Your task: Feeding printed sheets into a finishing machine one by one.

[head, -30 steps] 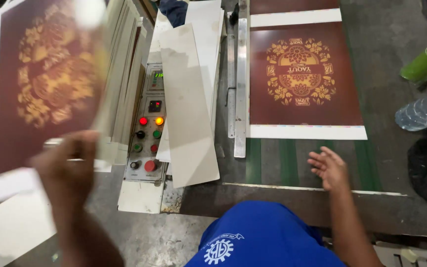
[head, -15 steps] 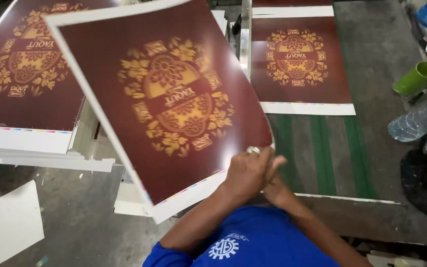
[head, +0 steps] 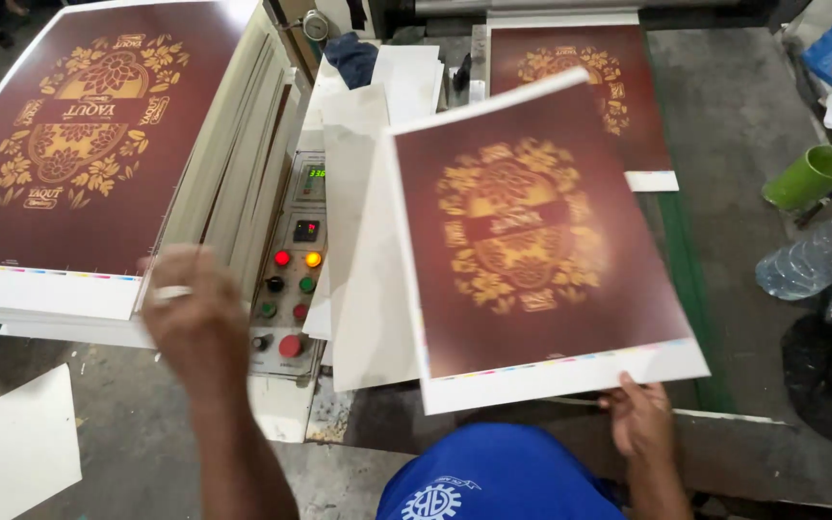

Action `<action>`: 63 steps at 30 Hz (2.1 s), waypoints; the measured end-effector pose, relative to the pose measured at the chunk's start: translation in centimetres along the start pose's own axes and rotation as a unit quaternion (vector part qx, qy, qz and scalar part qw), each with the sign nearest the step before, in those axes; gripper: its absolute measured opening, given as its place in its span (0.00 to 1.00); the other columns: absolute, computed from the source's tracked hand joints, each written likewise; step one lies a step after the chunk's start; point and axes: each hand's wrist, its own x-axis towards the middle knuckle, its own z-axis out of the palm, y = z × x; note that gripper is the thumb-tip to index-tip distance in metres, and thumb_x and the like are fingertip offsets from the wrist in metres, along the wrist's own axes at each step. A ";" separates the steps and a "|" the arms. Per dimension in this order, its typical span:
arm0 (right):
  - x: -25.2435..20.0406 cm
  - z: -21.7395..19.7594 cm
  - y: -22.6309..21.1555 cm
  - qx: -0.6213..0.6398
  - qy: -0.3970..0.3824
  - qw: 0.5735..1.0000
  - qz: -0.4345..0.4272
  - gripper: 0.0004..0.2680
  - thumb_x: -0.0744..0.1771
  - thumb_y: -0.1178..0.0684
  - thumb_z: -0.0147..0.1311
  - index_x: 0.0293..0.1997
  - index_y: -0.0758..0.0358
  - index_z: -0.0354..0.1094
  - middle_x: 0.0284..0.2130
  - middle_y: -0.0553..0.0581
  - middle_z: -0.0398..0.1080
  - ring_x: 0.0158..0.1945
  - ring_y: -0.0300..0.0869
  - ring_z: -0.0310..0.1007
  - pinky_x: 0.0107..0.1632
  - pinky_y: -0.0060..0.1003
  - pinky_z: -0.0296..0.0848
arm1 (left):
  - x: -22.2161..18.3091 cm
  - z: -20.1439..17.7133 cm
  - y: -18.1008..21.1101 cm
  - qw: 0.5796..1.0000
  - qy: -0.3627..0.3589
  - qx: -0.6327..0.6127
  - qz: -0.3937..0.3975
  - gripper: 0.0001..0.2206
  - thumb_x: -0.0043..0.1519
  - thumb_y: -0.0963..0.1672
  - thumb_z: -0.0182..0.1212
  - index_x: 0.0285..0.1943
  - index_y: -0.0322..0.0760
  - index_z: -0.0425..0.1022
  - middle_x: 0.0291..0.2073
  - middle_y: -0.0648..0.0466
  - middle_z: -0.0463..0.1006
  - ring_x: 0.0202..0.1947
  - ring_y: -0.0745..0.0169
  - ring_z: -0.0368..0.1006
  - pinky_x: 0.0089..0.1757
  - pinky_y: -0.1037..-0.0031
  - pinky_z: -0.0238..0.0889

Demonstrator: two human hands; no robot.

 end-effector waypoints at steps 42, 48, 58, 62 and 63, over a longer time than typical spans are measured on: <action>11.5 2.5 -1.3 -0.115 0.046 0.991 0.051 0.23 0.71 0.54 0.50 0.75 0.64 0.47 0.46 0.64 0.76 0.43 0.45 0.79 0.40 0.38 0.77 | 2.3 -5.1 -6.1 0.995 0.029 0.050 0.078 0.14 0.79 0.46 0.56 0.39 0.40 0.78 0.20 0.50 0.70 0.21 0.53 0.69 0.29 0.64 0.59; 1.5 16.4 -2.8 -0.272 -0.202 0.937 0.081 0.17 0.68 0.51 0.52 0.66 0.60 0.65 0.47 0.61 0.79 0.44 0.43 0.80 0.40 0.40 0.79 | -0.6 -2.9 9.5 0.960 0.017 -0.255 0.119 0.14 0.72 0.44 0.58 0.29 0.42 0.71 0.13 0.55 0.61 0.14 0.56 0.58 0.24 0.60 0.51; -1.1 17.5 2.2 -0.329 -0.418 0.845 -0.057 0.18 0.69 0.51 0.56 0.65 0.66 0.61 0.57 0.61 0.71 0.61 0.41 0.69 0.60 0.42 0.70 | -2.8 -2.9 24.0 0.856 -0.105 -0.465 0.202 0.14 0.62 0.46 0.67 0.47 0.29 0.74 0.25 0.41 0.76 0.26 0.41 0.74 0.31 0.56 0.67; 0.9 13.9 0.8 -0.131 -0.214 0.968 0.028 0.11 0.70 0.53 0.54 0.55 0.66 0.66 0.44 0.59 0.75 0.43 0.42 0.76 0.38 0.38 0.75 | -1.4 -3.4 20.7 0.879 -0.068 -0.418 0.219 0.19 0.58 0.49 0.69 0.48 0.30 0.72 0.32 0.39 0.78 0.35 0.38 0.76 0.40 0.54 0.70; 1.3 13.2 0.3 -0.030 -0.137 0.988 0.056 0.08 0.69 0.55 0.55 0.52 0.63 0.66 0.40 0.57 0.76 0.36 0.40 0.77 0.31 0.37 0.76 | -0.9 -3.5 19.3 0.902 -0.082 -0.371 0.205 0.19 0.57 0.49 0.72 0.45 0.32 0.72 0.31 0.40 0.79 0.34 0.34 0.75 0.38 0.52 0.69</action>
